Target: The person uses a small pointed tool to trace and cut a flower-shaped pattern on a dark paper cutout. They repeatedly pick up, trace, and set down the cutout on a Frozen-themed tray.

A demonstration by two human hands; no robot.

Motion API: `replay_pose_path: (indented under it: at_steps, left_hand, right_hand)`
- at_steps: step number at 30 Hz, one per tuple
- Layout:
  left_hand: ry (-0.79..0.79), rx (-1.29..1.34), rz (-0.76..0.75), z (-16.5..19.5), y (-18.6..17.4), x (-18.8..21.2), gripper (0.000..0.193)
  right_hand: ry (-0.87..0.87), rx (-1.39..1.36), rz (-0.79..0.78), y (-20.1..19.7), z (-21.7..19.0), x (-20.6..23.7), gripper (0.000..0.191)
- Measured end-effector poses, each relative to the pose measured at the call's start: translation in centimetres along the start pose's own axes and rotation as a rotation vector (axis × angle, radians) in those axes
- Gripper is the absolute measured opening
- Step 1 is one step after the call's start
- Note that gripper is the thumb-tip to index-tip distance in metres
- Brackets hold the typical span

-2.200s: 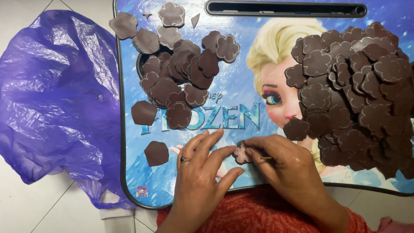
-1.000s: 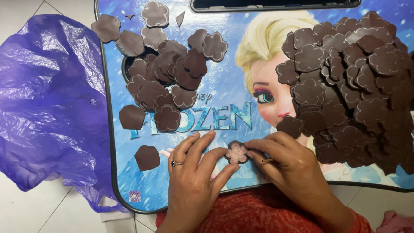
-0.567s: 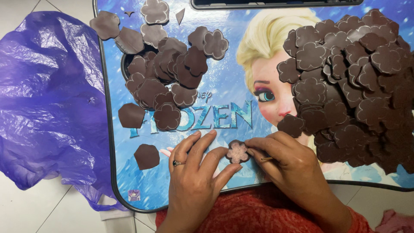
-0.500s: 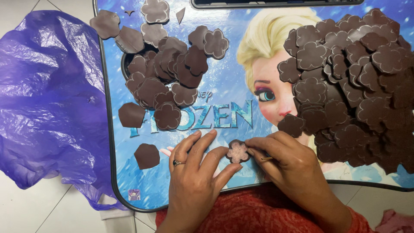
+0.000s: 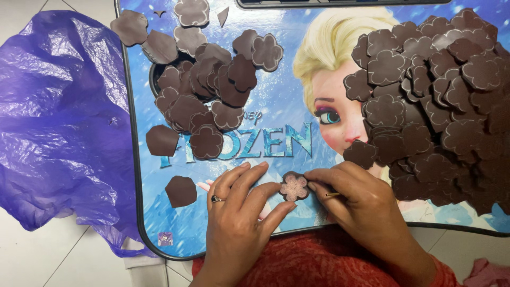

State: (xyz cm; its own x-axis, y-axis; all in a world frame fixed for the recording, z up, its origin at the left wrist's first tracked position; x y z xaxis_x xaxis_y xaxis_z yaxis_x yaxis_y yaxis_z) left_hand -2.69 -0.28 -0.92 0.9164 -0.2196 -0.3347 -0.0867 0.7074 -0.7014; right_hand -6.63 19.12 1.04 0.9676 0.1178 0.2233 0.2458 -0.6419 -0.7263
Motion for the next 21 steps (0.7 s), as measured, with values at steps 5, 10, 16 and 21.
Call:
replay_pose_path:
  at_steps: [5, 10, 16, 21]
  left_hand:
    - [-0.007, -0.003, 0.002, 0.11, 0.1, -0.27, 0.031]
    - [-0.004, -0.011, 0.002, 0.22, 0.07, -0.34, 0.032]
    - [-0.011, -0.01, -0.004, 0.33, 0.0, -0.45, 0.032]
    - [-0.01, -0.012, 0.001, 0.37, 0.08, -0.38, 0.033]
  right_hand:
    - [0.018, -0.039, 0.009, -0.07, 0.33, -0.17, 0.024]
    - [0.018, -0.053, 0.004, -0.13, 0.36, -0.1, 0.024]
    - [0.008, -0.046, 0.007, -0.12, 0.4, -0.06, 0.024]
    - [0.005, -0.046, 0.011, -0.13, 0.48, -0.07, 0.024]
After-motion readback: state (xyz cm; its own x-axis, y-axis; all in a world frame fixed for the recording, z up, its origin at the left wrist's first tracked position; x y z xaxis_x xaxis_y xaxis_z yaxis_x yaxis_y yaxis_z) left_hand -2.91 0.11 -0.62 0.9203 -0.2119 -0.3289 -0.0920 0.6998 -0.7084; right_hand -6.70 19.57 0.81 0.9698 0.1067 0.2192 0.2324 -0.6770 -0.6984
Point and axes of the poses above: each hand's wrist, its own x-axis away from the middle knuckle, its own y-axis out of the palm, z = x × y, the point moved 3 cm from there along -x, towards the middle knuckle, and after that the axes turned 12 degrees about y, right-handed, at the moved point
